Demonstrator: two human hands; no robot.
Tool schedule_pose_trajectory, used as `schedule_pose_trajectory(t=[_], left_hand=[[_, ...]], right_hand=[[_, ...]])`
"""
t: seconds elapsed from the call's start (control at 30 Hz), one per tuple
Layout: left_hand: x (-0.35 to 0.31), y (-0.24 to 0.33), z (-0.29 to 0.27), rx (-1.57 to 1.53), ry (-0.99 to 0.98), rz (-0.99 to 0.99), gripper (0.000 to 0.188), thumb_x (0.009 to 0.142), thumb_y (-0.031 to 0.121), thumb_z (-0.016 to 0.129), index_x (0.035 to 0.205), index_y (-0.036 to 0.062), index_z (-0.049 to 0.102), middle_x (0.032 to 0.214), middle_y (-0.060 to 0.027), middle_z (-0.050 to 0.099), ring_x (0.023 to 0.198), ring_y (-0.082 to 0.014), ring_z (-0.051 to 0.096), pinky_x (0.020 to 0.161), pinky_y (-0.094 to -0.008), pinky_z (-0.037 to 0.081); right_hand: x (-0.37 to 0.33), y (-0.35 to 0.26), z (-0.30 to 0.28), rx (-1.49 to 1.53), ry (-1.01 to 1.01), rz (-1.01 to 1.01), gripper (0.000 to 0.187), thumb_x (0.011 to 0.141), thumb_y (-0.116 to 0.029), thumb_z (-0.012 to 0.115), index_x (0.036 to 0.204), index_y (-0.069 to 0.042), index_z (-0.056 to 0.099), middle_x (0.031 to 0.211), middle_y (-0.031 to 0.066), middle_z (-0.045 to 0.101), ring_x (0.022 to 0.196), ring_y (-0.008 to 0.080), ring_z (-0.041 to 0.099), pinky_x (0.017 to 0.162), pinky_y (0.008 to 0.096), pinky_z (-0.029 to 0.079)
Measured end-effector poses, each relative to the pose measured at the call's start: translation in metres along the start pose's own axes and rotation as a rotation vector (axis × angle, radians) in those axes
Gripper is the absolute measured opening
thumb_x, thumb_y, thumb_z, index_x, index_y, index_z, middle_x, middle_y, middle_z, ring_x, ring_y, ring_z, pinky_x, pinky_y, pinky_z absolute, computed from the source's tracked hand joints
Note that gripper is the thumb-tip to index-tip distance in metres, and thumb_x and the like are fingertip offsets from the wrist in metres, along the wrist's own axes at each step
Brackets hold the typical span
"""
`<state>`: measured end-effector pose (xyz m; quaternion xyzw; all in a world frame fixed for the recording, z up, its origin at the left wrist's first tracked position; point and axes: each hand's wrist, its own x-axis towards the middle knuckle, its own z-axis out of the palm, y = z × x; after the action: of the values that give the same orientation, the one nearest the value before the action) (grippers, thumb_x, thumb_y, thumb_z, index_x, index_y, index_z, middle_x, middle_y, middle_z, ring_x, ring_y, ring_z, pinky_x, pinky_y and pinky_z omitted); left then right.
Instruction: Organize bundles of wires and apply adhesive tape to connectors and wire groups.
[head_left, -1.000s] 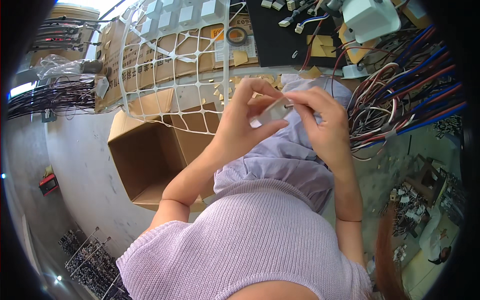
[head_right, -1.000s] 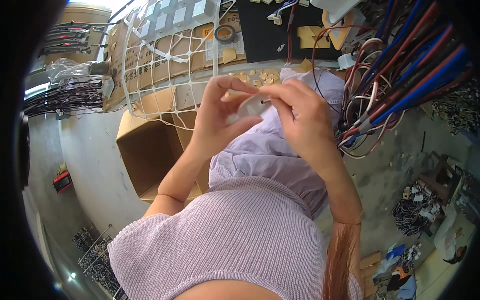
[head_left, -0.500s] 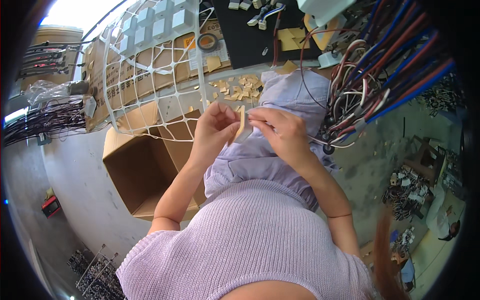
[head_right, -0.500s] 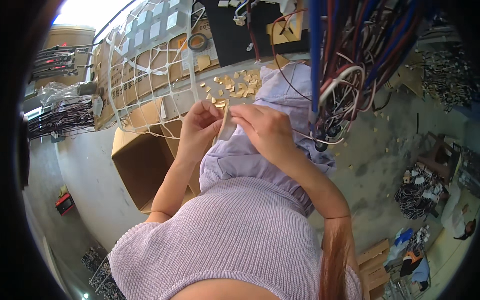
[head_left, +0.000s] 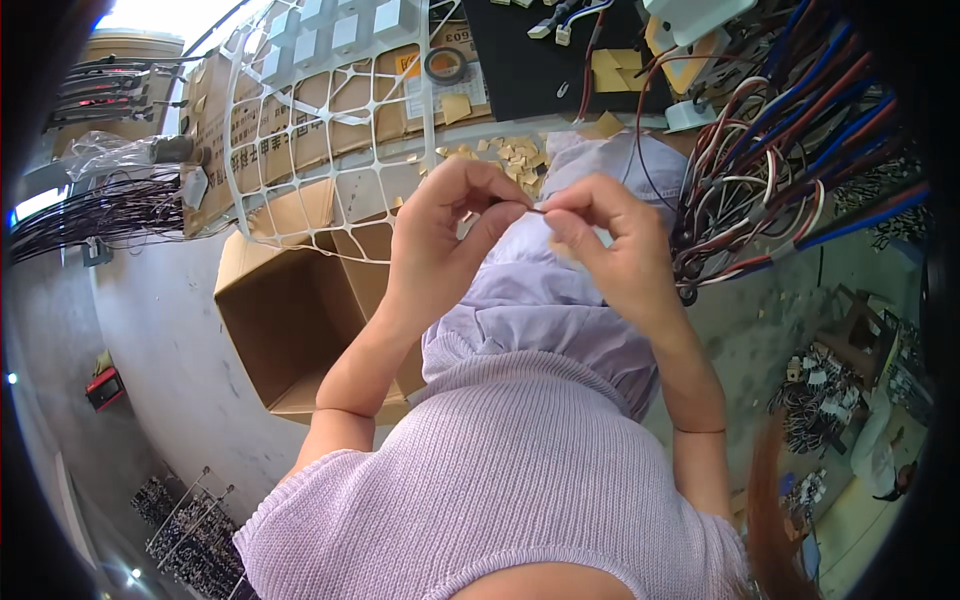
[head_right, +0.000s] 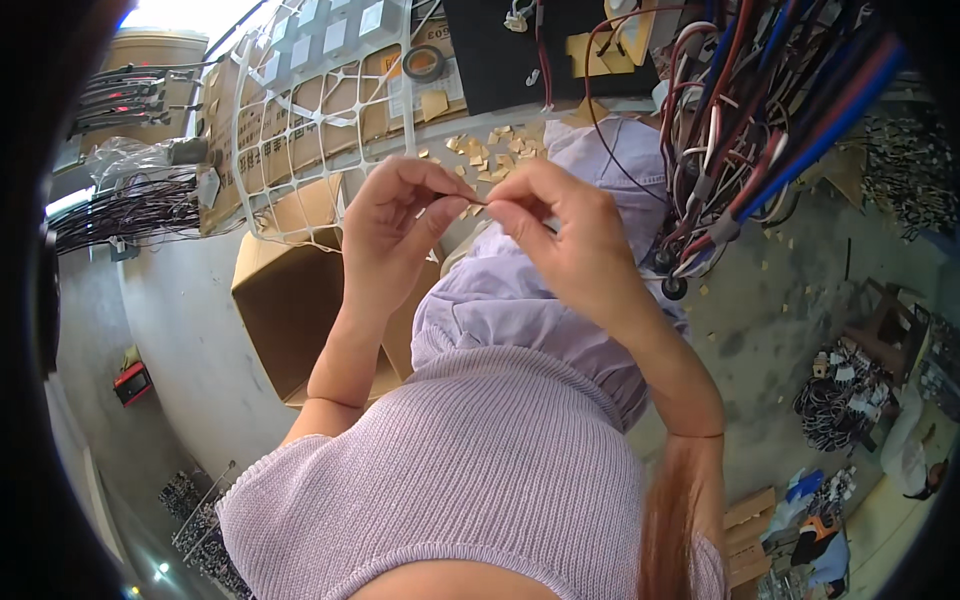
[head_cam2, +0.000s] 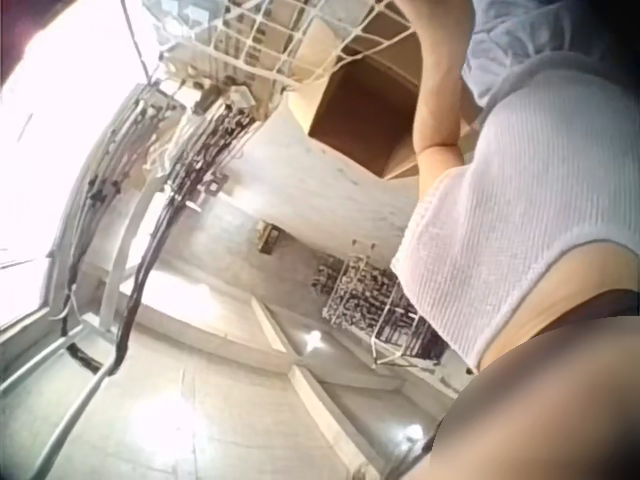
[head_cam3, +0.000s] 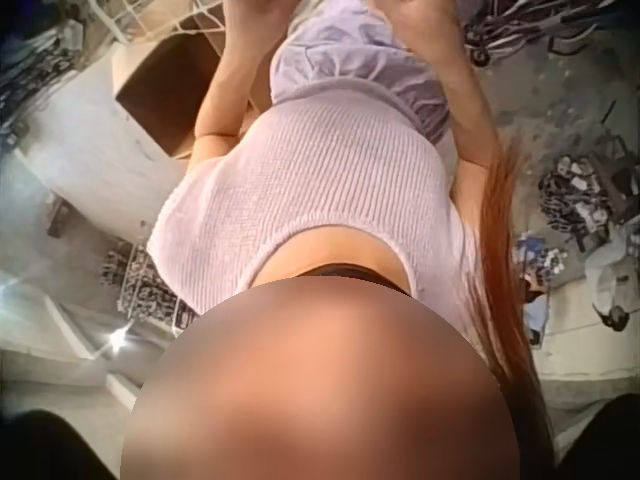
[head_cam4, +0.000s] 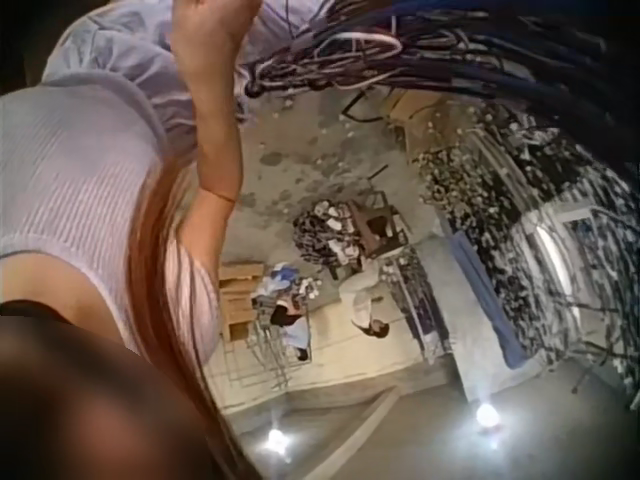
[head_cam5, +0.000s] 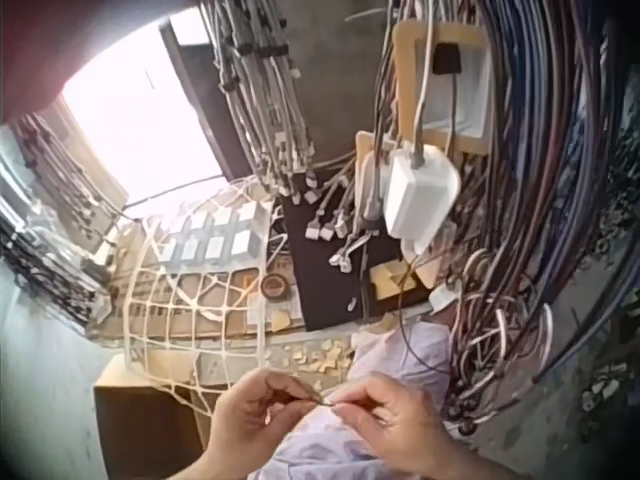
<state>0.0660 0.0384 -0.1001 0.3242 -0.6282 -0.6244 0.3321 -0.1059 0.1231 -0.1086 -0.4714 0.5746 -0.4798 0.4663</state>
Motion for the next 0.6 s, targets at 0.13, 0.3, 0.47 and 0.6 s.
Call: schedule_pose_trajectory(t=[0.13,0.3,0.47,0.6], left_hand=[[-0.001,0.002,0.003,-0.054,0.042,-0.13,0.011,0.085,-0.002,0.065,0.095,-0.0022,0.059,0.088,-0.0038,0.064,0.078,-0.0085,0.061,0.072,-0.0206,0.05],[0.0,0.001,0.002,-0.115,0.01,-0.134,0.012,0.087,0.003,0.065,0.097,-0.0029,0.065,0.084,-0.0027,0.064,0.071,-0.0077,0.06,0.067,-0.0203,0.05],[0.002,0.001,0.002,-0.093,-0.027,-0.15,0.013,0.088,0.003,0.064,0.099,-0.0023,0.069,0.082,-0.0038,0.062,0.072,-0.0081,0.06,0.066,-0.0203,0.049],[0.003,0.0,0.001,-0.084,-0.041,-0.154,0.013,0.088,0.002,0.064,0.099,-0.0029,0.069,0.082,-0.0041,0.062,0.073,-0.0082,0.059,0.066,-0.02,0.049]], right_hand=[[-0.001,-0.003,0.005,0.133,0.162,0.028,0.009,0.088,-0.008,0.064,0.091,-0.001,0.059,0.077,0.0001,0.06,0.069,0.004,0.054,0.062,0.019,0.045],[0.002,-0.007,-0.003,0.092,0.1,0.07,0.012,0.089,-0.01,0.064,0.091,0.0,0.058,0.076,-0.0012,0.059,0.068,0.0028,0.052,0.06,0.0186,0.044],[0.003,-0.003,-0.004,0.262,0.093,0.137,0.013,0.089,-0.012,0.065,0.088,-0.001,0.058,0.074,-0.0043,0.055,0.063,-0.0001,0.047,0.054,0.0172,0.039],[0.003,-0.002,-0.006,0.193,0.085,0.106,0.012,0.088,-0.012,0.065,0.087,-0.001,0.06,0.073,-0.0049,0.055,0.062,0.0,0.047,0.054,0.0172,0.039]])
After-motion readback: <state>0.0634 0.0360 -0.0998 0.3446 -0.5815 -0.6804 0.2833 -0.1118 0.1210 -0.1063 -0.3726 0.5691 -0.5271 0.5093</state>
